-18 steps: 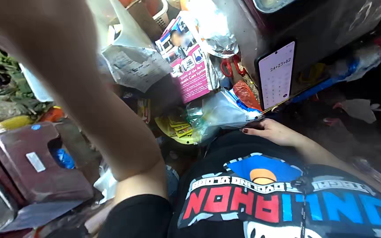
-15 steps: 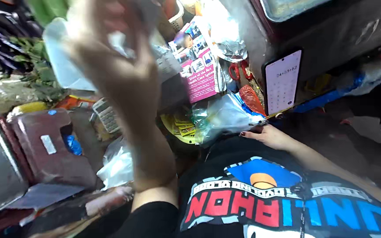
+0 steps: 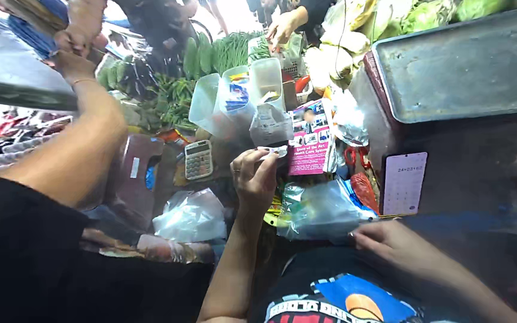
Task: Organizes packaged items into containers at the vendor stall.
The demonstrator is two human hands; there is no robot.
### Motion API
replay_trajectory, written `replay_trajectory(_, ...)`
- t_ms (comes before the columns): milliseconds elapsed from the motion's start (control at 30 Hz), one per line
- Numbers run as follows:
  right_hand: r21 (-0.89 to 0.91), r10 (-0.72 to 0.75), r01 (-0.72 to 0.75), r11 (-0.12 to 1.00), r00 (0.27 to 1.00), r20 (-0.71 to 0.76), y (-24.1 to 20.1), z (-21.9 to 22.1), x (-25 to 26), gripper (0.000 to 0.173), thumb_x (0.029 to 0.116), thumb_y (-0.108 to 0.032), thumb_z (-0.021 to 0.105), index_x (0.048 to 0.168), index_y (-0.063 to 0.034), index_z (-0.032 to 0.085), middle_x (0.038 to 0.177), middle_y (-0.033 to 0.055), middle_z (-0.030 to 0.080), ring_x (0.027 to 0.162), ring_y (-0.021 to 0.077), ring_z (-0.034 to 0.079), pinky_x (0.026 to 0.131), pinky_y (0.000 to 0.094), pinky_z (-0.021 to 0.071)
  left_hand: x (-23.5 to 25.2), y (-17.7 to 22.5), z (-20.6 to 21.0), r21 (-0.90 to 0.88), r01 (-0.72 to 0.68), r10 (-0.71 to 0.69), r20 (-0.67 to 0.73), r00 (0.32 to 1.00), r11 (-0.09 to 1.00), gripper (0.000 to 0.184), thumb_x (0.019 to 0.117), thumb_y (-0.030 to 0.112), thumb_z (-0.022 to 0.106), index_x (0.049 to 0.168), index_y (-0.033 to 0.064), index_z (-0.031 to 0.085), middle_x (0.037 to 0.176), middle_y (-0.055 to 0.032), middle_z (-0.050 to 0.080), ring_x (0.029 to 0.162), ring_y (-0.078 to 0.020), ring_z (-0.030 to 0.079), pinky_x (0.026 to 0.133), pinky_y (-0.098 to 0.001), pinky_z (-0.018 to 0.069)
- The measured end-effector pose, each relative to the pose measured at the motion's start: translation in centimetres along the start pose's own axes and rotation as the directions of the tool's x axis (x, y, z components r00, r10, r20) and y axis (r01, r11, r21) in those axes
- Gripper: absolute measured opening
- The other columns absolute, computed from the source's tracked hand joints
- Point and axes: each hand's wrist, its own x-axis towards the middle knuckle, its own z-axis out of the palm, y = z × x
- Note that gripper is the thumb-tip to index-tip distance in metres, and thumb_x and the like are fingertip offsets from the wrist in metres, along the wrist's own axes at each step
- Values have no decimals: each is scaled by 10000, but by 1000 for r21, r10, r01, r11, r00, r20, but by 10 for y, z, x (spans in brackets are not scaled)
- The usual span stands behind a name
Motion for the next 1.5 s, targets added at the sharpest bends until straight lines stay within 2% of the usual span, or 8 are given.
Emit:
replay_trajectory(67,213,-145,168,962,982,-120,-22,-13,10,339,1065,-384,504,1165,-155,734,949,-50,747,833,53,711,765,294,612,-3,10,0,-43,-29,28,-14,1000,999,110,975,146,678,1015,121,777,1088,-75,691,1137,-226,600,1009,-379,471)
replay_trajectory(233,667,-124,222,711,973,-193,-61,-24,58,408,1105,-269,398,1399,-37,561,1169,74,739,962,177,746,805,328,633,-16,31,6,-116,-93,95,14,995,989,101,984,158,669,1030,150,760,1090,-39,676,1129,-211,581,1032,-378,433)
replay_trajectory(500,780,41,253,572,941,-336,-72,-4,94,118,1010,-92,634,1033,-1,707,864,56,742,735,116,718,714,267,622,-27,20,30,-170,-192,212,107,971,967,112,980,122,665,1038,151,757,1075,-44,684,1079,-207,593,1027,-373,419)
replay_trajectory(733,750,6,125,649,985,-170,-69,-26,109,72,988,-79,650,970,-39,708,813,4,741,708,89,712,693,245,612,-17,-3,33,-366,-149,244,228,943,918,157,1002,79,617,1071,102,755,1108,-72,763,1123,-202,683,1045,-364,493)
replay_trajectory(900,295,-111,160,942,978,-175,-96,-58,126,233,1000,-327,654,966,-112,737,824,-61,700,751,-4,651,733,209,551,9,-40,35,-367,94,11,273,962,925,159,1006,120,608,1024,102,764,1076,-69,753,1140,-211,660,1039,-391,495)
replay_trajectory(1133,-127,-186,221,967,953,240,-107,-36,144,407,1042,-358,593,1229,-4,667,1130,181,702,1084,347,669,960,566,502,85,-74,62,-50,75,-35,547,836,996,181,984,149,610,1082,46,722,1511,-247,465,1459,-430,368,1198,-615,264)
replay_trajectory(1367,-112,-47,77,991,968,246,-88,-42,141,455,1048,-398,570,1302,-26,637,1195,176,691,1128,334,657,1020,538,481,77,-63,75,99,34,-88,611,787,995,126,945,92,640,1014,81,746,1284,-225,617,1290,-466,506,1167,-725,142)
replay_trajectory(1500,-243,-122,120,962,993,10,-92,-58,134,387,1041,-396,567,1133,-46,704,1042,137,723,1016,312,695,908,509,543,57,-50,69,108,59,-111,573,812,992,117,919,112,665,963,164,761,1225,-165,648,1256,-398,550,1150,-726,167)
